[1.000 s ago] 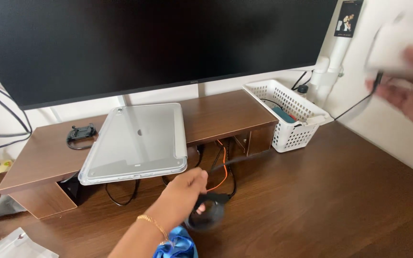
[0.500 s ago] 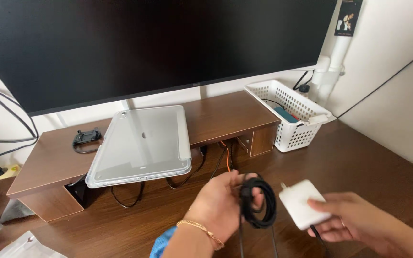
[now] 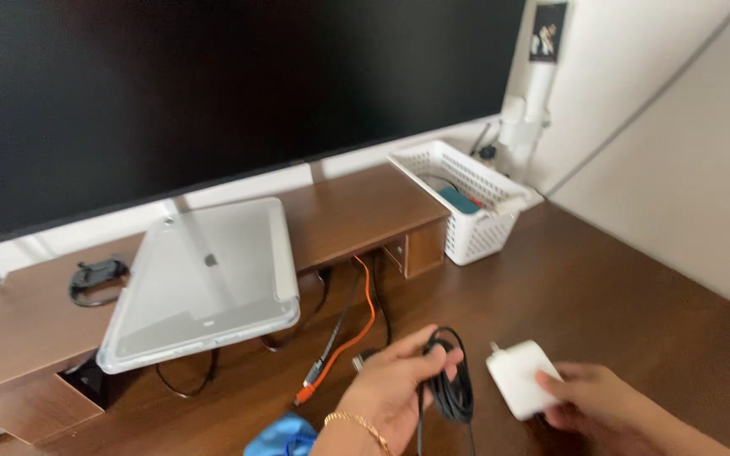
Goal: Organize electronic cables and clean a computer monitor on a desk.
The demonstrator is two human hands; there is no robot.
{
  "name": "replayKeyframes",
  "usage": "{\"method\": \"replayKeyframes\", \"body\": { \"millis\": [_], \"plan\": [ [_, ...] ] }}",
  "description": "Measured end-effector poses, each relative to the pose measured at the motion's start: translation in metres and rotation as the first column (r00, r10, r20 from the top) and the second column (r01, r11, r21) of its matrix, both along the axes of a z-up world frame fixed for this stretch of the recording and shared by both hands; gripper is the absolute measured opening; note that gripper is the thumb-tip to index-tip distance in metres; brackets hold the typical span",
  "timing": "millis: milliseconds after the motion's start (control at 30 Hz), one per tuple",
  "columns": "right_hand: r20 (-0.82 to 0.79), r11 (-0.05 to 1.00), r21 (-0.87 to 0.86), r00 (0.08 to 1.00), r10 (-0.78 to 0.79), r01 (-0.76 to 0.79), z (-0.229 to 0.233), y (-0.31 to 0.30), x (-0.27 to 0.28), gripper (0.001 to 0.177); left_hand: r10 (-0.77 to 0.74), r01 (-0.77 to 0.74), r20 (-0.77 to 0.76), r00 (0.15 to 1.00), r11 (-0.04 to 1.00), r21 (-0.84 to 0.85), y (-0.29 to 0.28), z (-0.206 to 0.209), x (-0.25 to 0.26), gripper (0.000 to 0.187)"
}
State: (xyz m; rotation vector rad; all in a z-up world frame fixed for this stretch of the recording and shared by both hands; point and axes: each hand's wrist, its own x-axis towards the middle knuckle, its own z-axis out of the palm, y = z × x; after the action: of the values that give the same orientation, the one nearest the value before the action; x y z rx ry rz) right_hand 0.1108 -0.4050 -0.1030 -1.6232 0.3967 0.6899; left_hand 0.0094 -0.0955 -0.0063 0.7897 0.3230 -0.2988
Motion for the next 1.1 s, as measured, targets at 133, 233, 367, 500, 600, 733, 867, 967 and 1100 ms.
{"method": "replayKeyframes", "body": {
  "millis": [133,233,367,500,600,733,867,967,1100],
  "plan": [
    [0.049,0.993,0.068,0.993,-0.105,0.101,0.018,0.037,-0.021,0.043,0.021,-0.022,-0.019,1.0,0.999,-0.035,0.001,0.006,-0.004,0.038],
    [0.066,0.984,0.055,0.983,-0.173,0.169,0.026,0.06,-0.025,0.044,0.071,-0.065,-0.068,0.995,0.994,0.088,0.005,0.002,0.004,0.037],
    [0.128,0.969,0.135,0.966,-0.223,0.206,0.036,0.077,-0.038,0.041,0.159,-0.159,-0.056,0.986,0.987,0.004,0.009,-0.01,0.017,0.036],
    [0.422,0.918,-0.334,0.905,-0.058,0.215,0.125,0.103,-0.099,0.05,0.115,-0.114,-0.013,0.993,0.993,0.04,-0.008,0.023,0.001,0.035],
    [0.698,0.919,-0.326,0.712,0.076,0.222,0.167,0.119,-0.128,0.032,0.075,-0.059,-0.049,0.996,0.961,0.27,-0.017,0.036,-0.006,0.029],
    [0.826,0.967,-0.255,0.521,0.213,0.008,0.196,0.142,-0.156,0.028,0.086,-0.102,0.063,0.994,0.942,0.32,-0.03,0.039,-0.018,0.025],
    [0.847,0.943,-0.33,0.457,0.273,0.049,0.196,0.163,-0.169,0.024,0.223,-0.238,0.086,0.971,0.929,0.282,-0.019,0.036,-0.026,0.017],
    [0.837,0.945,-0.319,0.488,0.248,0.067,0.2,0.169,-0.17,0.026,0.196,-0.212,0.097,0.976,0.958,0.195,-0.009,0.043,-0.031,0.012],
    [0.781,0.915,-0.378,0.58,0.232,0.143,0.199,0.175,-0.168,0.027,0.153,-0.14,-0.056,0.987,0.971,0.193,-0.007,0.045,-0.043,0.005]
  ]
}}
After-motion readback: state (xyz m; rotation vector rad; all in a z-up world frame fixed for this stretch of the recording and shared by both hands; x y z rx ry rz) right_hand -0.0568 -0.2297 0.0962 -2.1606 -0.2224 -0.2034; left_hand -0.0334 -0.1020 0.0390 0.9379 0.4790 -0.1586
